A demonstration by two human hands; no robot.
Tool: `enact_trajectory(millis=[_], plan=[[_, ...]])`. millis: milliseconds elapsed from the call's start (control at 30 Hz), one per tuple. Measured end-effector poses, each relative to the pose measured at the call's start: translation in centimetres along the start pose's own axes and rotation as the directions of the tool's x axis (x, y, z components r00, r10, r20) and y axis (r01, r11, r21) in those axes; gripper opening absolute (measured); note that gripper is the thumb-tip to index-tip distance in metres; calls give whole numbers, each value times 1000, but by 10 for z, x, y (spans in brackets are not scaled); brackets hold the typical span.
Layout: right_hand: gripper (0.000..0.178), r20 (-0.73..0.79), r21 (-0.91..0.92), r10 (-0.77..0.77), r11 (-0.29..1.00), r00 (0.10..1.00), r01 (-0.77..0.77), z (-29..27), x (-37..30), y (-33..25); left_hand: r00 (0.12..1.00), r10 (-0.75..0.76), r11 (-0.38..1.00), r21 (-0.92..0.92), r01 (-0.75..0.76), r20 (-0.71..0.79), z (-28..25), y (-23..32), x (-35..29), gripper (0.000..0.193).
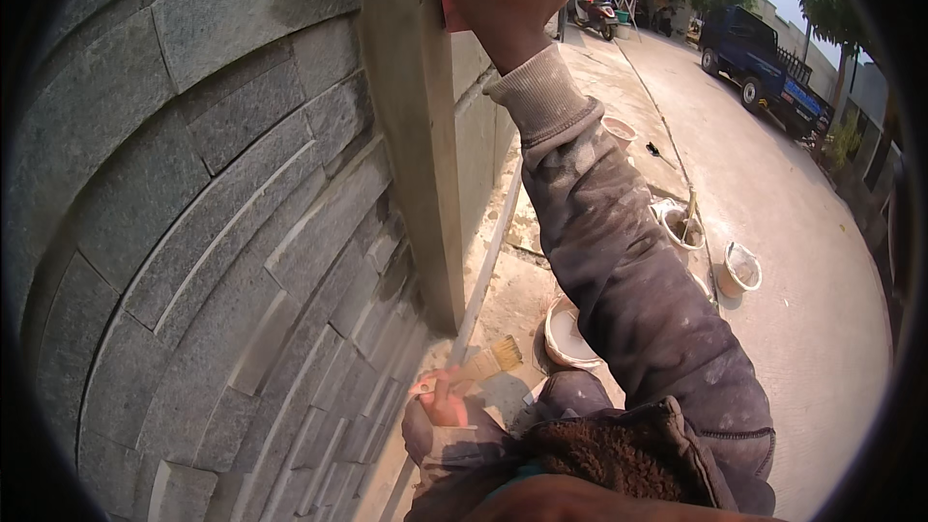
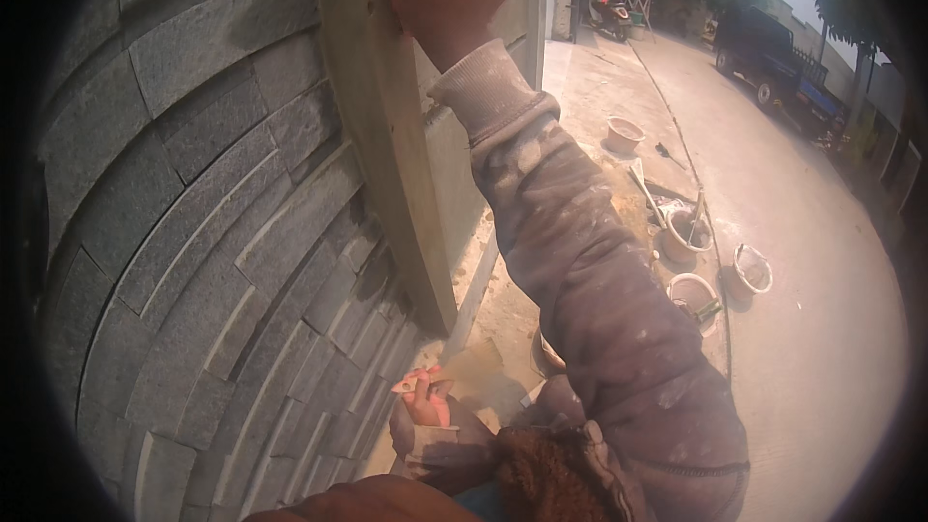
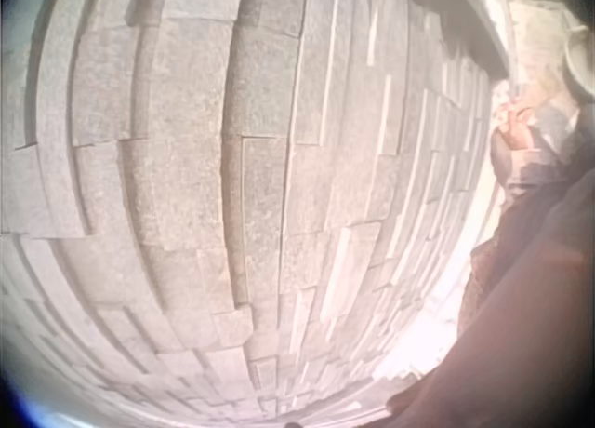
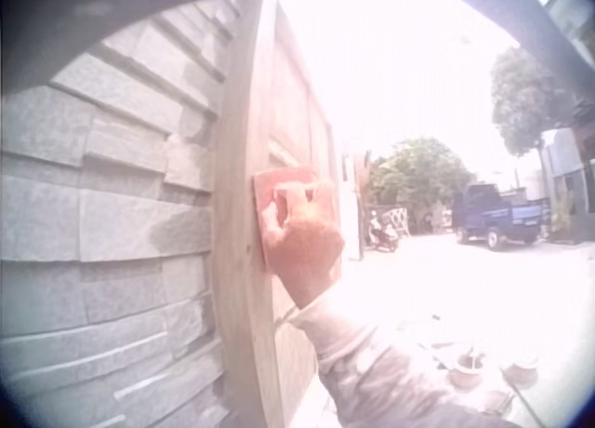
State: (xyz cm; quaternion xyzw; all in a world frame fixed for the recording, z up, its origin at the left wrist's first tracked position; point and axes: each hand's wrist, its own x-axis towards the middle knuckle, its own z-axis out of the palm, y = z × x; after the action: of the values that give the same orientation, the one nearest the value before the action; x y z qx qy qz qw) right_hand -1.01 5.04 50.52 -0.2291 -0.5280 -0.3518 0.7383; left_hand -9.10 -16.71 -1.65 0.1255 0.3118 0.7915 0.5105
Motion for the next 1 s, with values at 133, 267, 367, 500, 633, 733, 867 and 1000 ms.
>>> enact_trajectory(millis=[133, 267, 367, 500, 633, 733, 867, 1000], plan=[[18, -31, -129, -66, 990, 997, 61, 6, 0, -4, 1000, -6, 1000, 16, 6, 0, 3, 3, 0, 21], [20, -71, -90, -94, 992, 993, 88, 11, -2, -2, 1000, 2, 1000, 8, -3, 5, 1, 2, -1, 27], [20, -120, -127, 73, 988, 990, -88, 6, 10, 14, 1000, 4, 1000, -23, -4, 3, -3, -5, 4, 23], [27, 51, 402, 101, 908, 994, -113, -17, 10, 55, 1000, -27, 1000, -12, 28, 11, 8, 4, 1, 22], [34, 385, 515, 280, 725, 879, -457, -4, -18, 55, 999, -24, 1000, 5, 25, -34, 7, 5, -2, 22], [31, 345, 517, 227, 764, 911, -386, 0, -11, 44, 999, -19, 1000, -10, 19, -35, 5, 0, 1, 22], [27, 48, 528, -82, 848, 995, 44, 29, -5, 48, 999, -35, 999, -6, 35, -5, -1, -2, 3, 21], [24, 279, 588, 109, 766, 954, -260, 34, 6, 38, 1000, -19, 1000, 6, 19, -25, -4, -1, 0, 20]])
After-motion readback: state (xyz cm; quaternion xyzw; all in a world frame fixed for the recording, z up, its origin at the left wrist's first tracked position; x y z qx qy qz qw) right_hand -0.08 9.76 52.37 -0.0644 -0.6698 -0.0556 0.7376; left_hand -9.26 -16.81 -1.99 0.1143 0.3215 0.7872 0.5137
